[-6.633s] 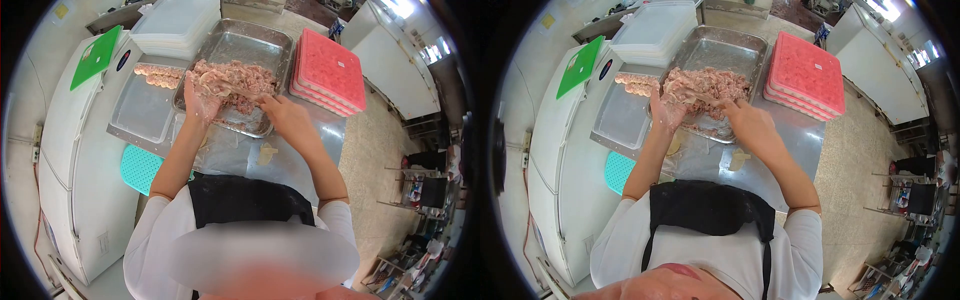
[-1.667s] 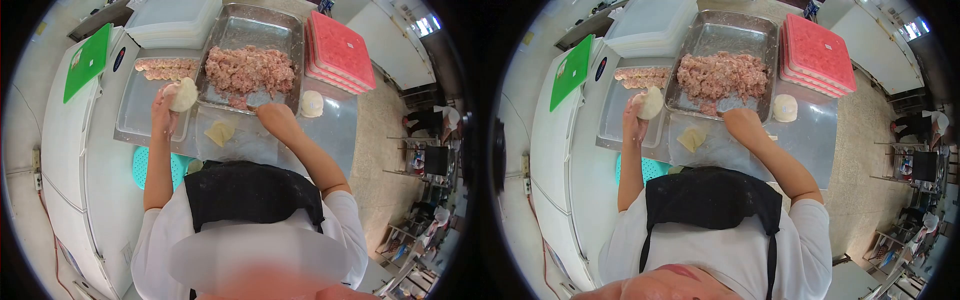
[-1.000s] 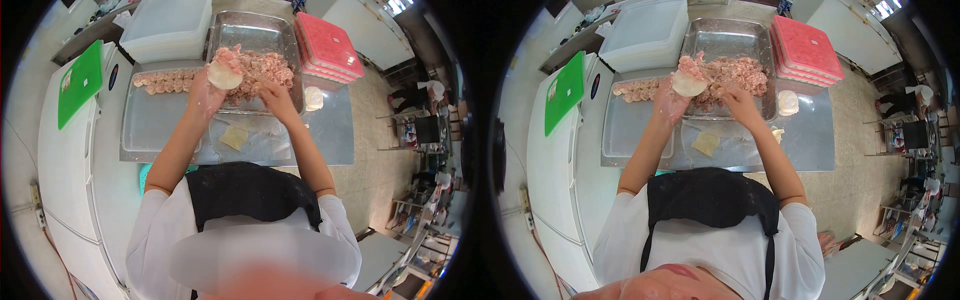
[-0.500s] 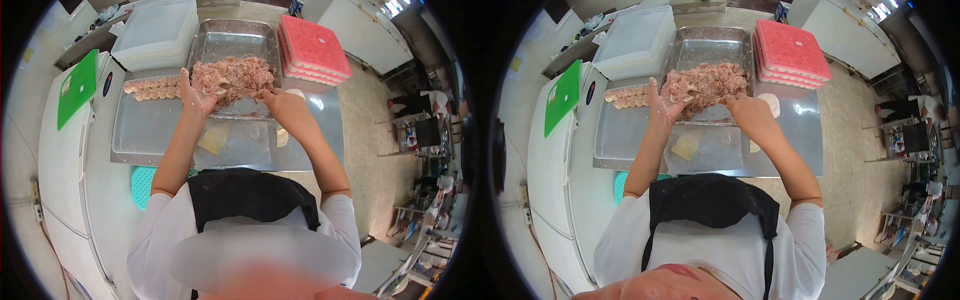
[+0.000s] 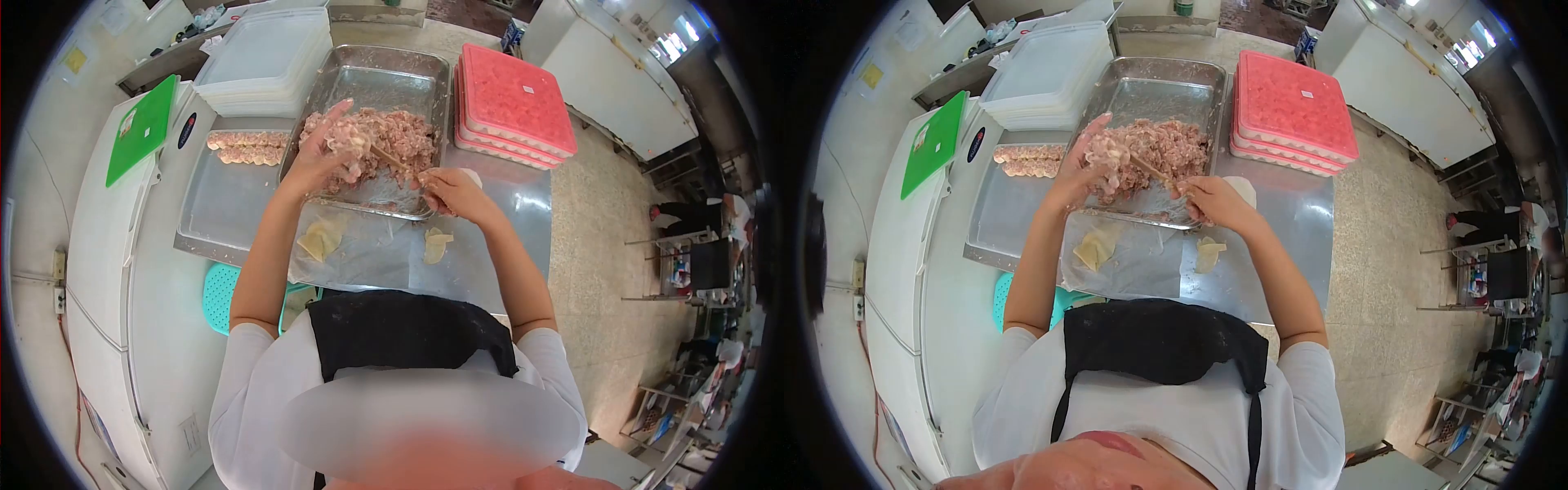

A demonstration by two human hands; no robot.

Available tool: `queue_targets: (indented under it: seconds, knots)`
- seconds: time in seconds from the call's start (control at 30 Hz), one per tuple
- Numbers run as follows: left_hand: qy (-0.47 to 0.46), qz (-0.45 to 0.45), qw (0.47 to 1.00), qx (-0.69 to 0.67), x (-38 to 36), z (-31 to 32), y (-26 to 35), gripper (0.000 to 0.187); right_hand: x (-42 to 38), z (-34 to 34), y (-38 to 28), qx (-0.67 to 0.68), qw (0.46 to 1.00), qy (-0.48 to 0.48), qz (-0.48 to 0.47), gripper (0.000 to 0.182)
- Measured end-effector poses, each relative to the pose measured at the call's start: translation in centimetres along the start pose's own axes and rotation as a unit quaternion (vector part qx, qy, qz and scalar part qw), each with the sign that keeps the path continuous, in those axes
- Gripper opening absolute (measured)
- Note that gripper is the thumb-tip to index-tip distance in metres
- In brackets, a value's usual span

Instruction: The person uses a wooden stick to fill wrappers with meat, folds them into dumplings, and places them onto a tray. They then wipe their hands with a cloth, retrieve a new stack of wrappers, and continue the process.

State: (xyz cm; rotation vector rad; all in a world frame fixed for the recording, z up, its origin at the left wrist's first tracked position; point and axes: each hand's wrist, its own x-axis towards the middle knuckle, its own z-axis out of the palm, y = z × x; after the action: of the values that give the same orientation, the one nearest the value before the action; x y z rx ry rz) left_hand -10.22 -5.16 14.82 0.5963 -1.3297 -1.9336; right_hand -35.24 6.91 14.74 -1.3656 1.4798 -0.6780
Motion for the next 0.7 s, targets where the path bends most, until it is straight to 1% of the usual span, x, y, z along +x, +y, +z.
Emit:
queue_targets:
  seconds: [0.03, 0.07, 0.1, 0.17, 0.2, 0.27, 0.3, 0.37, 0.4, 0.43, 0.47, 0.5, 0.53, 0.57, 0.6, 0.67, 0.7]
  knots:
    - [0.008, 0.045, 0.987, 0.153, 0.0, 0.5, 0.6, 0.074, 0.1, -0.2, 0.1, 0.059, 0.998, -0.016, -0.011, 0.03]
    - [0.014, 0.066, 0.971, 0.23, 0.1, 0.6, 0.6, 0.077, 0.2, -0.4, 0.3, 0.117, 0.992, -0.032, -0.022, 0.031]
    - [0.022, 0.086, 0.948, 0.305, 0.2, 0.7, 0.6, 0.08, 0.2, -0.8, 0.2, 0.118, 0.992, -0.037, -0.024, 0.031]
    - [0.011, 0.187, 0.865, 0.465, 0.6, 0.0, 0.2, 0.083, -0.1, -1.7, -0.4, 0.018, 0.998, -0.032, -0.057, 0.031]
    - [0.016, 0.185, 0.864, 0.468, 0.7, 0.0, 0.2, 0.083, -0.3, -1.8, -0.6, 0.019, 0.997, -0.037, -0.059, 0.031]
    - [-0.03, 0.103, 0.877, 0.468, 0.7, 0.0, 0.2, 0.059, -0.4, -1.5, -1.0, -0.114, 0.98, 0.029, -0.161, 0.034]
    - [-0.025, 0.101, 0.877, 0.469, 0.6, 0.3, 0.6, 0.059, -0.1, -1.1, -0.7, -0.113, 0.98, 0.024, -0.163, 0.034]
    - [-0.094, 0.083, 0.916, 0.381, 0.2, 0.9, 1.8, 0.044, 1.0, -0.1, 0.6, -0.082, 0.974, -0.006, -0.213, 0.038]
    - [-0.09, 0.082, 0.917, 0.381, 0.4, 0.3, 1.6, 0.044, 1.9, -0.1, 1.7, -0.081, 0.974, -0.01, -0.213, 0.038]
    - [-0.122, 0.128, 0.867, 0.467, 0.8, -0.6, 1.1, 0.041, 2.9, -0.2, 2.6, -0.098, 0.966, -0.015, -0.239, 0.037]
    - [-0.154, 0.171, 0.805, 0.547, 1.1, -1.4, 0.5, 0.039, 3.9, -0.6, 3.5, -0.114, 0.958, -0.019, -0.264, 0.037]
    - [-0.152, 0.169, 0.805, 0.547, 1.3, -1.5, -0.2, 0.039, 4.5, -1.5, 3.4, -0.113, 0.957, -0.022, -0.264, 0.037]
    - [-0.089, 0.056, 0.867, 0.487, 1.6, -1.5, -0.9, 0.037, 5.2, -2.5, 3.0, -0.174, 0.951, -0.021, -0.254, 0.034]
    - [-0.023, -0.059, 0.908, 0.414, 1.7, -1.8, -1.7, 0.035, 5.5, -3.0, 2.5, -0.236, 0.941, -0.022, -0.243, 0.032]
    - [-0.018, -0.059, 0.908, 0.414, 1.9, -2.6, -2.8, 0.035, 4.9, -2.5, 1.9, -0.236, 0.94, -0.025, -0.245, 0.032]
    - [0.043, 0.132, 0.883, 0.448, 2.6, -4.3, -4.6, 0.035, 3.7, -0.4, 0.6, -0.282, 0.91, 0.171, -0.253, 0.026]
    - [0.048, 0.134, 0.883, 0.447, 2.8, -4.8, -4.5, 0.035, 4.3, 0.3, 0.7, -0.284, 0.909, 0.167, -0.256, 0.026]
